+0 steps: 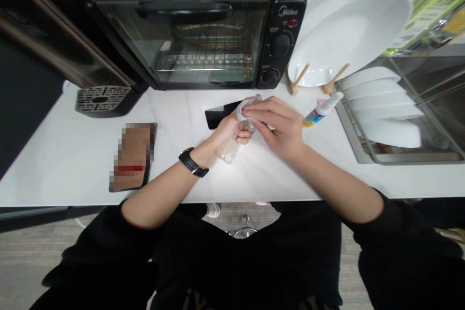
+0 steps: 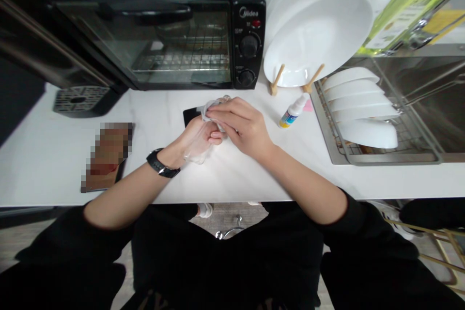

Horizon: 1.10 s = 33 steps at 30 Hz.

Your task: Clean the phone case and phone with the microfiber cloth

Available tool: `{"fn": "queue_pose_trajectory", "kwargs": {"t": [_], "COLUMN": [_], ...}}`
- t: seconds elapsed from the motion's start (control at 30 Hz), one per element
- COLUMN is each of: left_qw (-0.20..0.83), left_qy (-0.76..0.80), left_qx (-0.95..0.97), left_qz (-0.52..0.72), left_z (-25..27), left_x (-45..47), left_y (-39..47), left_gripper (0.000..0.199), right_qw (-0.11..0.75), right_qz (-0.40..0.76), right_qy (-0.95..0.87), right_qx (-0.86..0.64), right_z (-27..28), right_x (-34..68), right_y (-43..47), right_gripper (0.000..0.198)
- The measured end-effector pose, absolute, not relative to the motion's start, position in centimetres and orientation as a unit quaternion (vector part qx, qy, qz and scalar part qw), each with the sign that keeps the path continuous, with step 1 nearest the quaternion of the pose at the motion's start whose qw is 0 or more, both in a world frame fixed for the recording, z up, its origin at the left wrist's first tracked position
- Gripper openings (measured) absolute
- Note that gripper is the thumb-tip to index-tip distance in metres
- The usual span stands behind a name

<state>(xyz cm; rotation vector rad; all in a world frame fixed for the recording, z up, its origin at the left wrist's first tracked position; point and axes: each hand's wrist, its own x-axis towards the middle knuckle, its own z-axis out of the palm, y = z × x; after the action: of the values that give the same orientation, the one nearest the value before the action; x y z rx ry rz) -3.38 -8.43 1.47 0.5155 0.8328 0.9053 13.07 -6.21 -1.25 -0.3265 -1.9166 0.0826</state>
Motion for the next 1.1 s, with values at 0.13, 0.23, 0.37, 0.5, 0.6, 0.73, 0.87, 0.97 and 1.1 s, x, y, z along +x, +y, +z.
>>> {"fn": "queue_pose_trajectory", "kwargs": {"t": [0.13, 0.23, 0.37, 0.5, 0.6, 0.73, 0.87, 0.97, 1.1], "left_qw": [0.778, 0.736, 0.699, 0.662, 0.667, 0.681, 0.665, 0.655, 0.69], "left_qy": [0.313, 0.27, 0.301, 0.379, 0.398, 0.408, 0.418, 0.402, 0.348], "left_qx": [0.285, 0.33, 0.368, 0.401, 0.394, 0.387, 0.407, 0.412, 0.354], "left_qz": [0.465, 0.525, 0.534, 0.506, 0.492, 0.469, 0.467, 0.49, 0.527], "left_z": [-0.3, -1.0, -0.2, 1.3, 1.5, 1.0, 1.4, 1.7, 1.2], "left_x": [-3.5, -3.4, -3.4, -3.5, -3.4, -3.3, -3.5, -3.5, -3.2], "left_y": [-7.9, -7.5, -7.8, -8.2, -8.1, -8.0, -8.3, -8.5, -8.2], "left_gripper": [0.017, 0.015, 0.021, 0.026, 0.02, 0.015, 0.017, 0.022, 0.026], "right_qw": [0.55, 0.544, 0.544, 0.537, 0.53, 0.516, 0.513, 0.522, 0.542], "right_qz": [0.05, 0.057, 0.077, 0.094, 0.1, 0.096, 0.086, 0.079, 0.06], "right_qy": [-0.826, -0.831, -0.831, -0.837, -0.842, -0.851, -0.853, -0.849, -0.837], "right_qx": [-0.109, -0.1, -0.084, -0.049, -0.031, -0.026, -0.032, -0.034, -0.044], "right_z": [-1.4, -1.5, -1.7, -1.6, -1.6, -1.7, -1.7, -1.6, -1.6], "right_x": [12.5, 12.2, 11.6, 11.0, 10.7, 10.6, 10.9, 11.2, 11.7], "right_y": [-7.1, -7.7, -8.5, -9.4, -10.0, -10.2, -9.8, -9.1, -7.8], "right_gripper": [0.032, 0.034, 0.04, 0.04, 0.031, 0.03, 0.037, 0.039, 0.036]}}
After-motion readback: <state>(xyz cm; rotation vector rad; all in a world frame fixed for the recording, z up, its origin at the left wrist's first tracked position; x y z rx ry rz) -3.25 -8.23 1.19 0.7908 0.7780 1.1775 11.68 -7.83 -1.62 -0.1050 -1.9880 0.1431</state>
